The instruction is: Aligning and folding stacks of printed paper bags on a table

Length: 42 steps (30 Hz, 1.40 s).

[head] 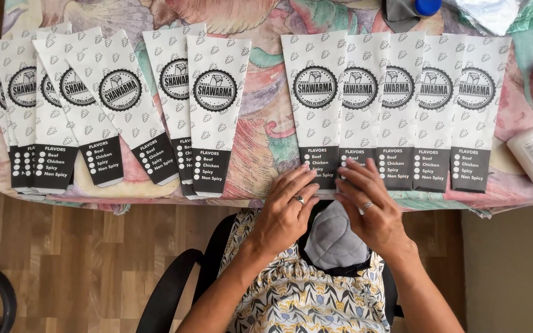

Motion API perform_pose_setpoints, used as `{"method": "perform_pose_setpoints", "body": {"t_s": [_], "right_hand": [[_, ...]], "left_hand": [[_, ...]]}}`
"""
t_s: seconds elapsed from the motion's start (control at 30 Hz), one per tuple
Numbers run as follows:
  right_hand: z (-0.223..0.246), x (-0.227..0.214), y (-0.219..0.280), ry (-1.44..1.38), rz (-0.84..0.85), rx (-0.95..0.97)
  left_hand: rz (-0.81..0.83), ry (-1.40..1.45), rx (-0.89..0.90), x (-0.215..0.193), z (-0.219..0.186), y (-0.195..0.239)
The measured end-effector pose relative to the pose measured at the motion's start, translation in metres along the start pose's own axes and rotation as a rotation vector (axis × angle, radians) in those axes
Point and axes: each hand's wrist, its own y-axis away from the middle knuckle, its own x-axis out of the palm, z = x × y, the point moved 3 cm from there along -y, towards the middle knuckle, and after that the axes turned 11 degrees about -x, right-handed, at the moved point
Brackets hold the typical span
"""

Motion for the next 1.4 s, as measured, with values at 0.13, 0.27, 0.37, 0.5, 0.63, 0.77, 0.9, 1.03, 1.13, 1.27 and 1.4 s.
{"method": "perform_pose_setpoints", "body": {"t_s": [0.13,0.27,0.37,0.5,0.63,0.77,0.9,1.03,1.13,1.27,1.4], "right_hand": [[-0.001,0.008,-0.005,-0.058,0.039,-0.113],[-0.002,0.007,-0.008,-0.077,0.050,-0.133],[-0.001,0.005,-0.010,-0.093,0.043,-0.140],[-0.002,0.005,-0.013,-0.109,0.036,-0.129],[-0.007,0.009,-0.012,-0.124,0.029,-0.076],[-0.014,0.010,-0.009,-0.199,0.009,0.050],[-0.013,0.006,-0.013,-0.230,0.050,0.171],[-0.010,0.005,-0.014,-0.220,0.077,0.184],[-0.008,0.006,-0.013,-0.178,0.088,0.178],[-0.003,0.008,-0.011,-0.117,0.126,0.139],[0.004,0.011,-0.011,-0.029,0.191,0.077]], "left_hand": [[0.055,-0.004,0.001,-0.015,-0.010,-0.008],[0.015,0.001,0.000,-0.008,-0.002,-0.002],[-0.022,0.025,0.009,-0.002,0.003,0.002],[-0.083,0.102,-0.045,-0.014,-0.008,-0.012],[-0.111,0.111,-0.101,-0.005,-0.008,-0.011],[-0.136,0.171,-0.206,-0.003,-0.007,-0.013],[-0.070,0.259,-0.242,-0.013,-0.006,-0.021],[-0.042,0.233,-0.227,-0.014,0.001,-0.016],[-0.138,0.143,-0.209,-0.037,0.012,-0.020],[-0.196,-0.346,-0.357,-0.084,0.022,-0.028],[-0.026,-0.353,-0.436,-0.071,0.015,-0.026]]}}
